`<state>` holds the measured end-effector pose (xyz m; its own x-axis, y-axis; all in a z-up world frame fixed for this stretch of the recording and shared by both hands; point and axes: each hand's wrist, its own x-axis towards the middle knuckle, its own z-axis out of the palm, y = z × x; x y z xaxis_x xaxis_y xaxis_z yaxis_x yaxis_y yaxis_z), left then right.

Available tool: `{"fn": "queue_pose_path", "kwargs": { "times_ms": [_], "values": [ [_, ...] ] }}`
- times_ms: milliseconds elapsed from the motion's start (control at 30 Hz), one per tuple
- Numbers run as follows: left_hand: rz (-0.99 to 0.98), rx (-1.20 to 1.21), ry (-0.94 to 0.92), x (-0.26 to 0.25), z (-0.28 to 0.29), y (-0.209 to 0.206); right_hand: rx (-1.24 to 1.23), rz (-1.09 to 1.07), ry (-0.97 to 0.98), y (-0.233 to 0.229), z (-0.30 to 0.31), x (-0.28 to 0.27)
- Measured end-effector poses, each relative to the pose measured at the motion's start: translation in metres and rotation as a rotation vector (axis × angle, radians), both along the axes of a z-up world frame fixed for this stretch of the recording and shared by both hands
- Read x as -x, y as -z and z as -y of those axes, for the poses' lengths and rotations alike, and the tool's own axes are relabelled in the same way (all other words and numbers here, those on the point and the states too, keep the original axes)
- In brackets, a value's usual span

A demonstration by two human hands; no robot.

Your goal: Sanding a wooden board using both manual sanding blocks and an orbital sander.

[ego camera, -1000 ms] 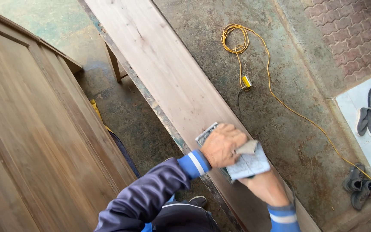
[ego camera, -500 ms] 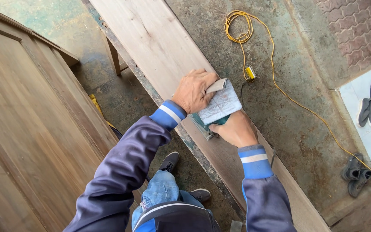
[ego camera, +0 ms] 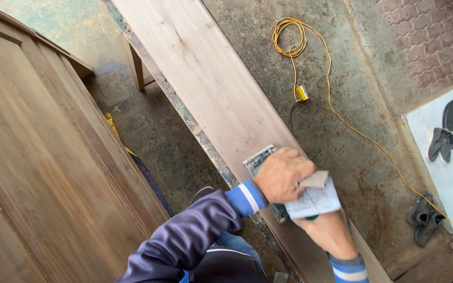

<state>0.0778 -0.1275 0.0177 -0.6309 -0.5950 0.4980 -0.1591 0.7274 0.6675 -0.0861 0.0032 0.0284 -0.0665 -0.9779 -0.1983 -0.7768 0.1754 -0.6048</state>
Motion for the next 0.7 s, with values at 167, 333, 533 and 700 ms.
{"fn": "queue_pose_path", "kwargs": {
  "times_ms": [167,333,533,700],
  "values": [
    [-0.042,-0.059,0.070,0.007,-0.010,0.001,-0.159,-0.059,0.173,-0.011,-0.009,-0.002],
    [0.090,-0.019,0.038,-0.013,0.024,0.012,-0.177,-0.054,0.057,0.010,0.017,-0.008],
    [0.097,-0.021,-0.089,-0.042,0.095,0.025,-0.135,0.036,0.025,-0.016,0.108,-0.056],
    [0.035,0.025,-0.173,-0.065,0.149,0.009,-0.186,-0.017,-0.009,-0.031,0.172,-0.076]
  ]
}}
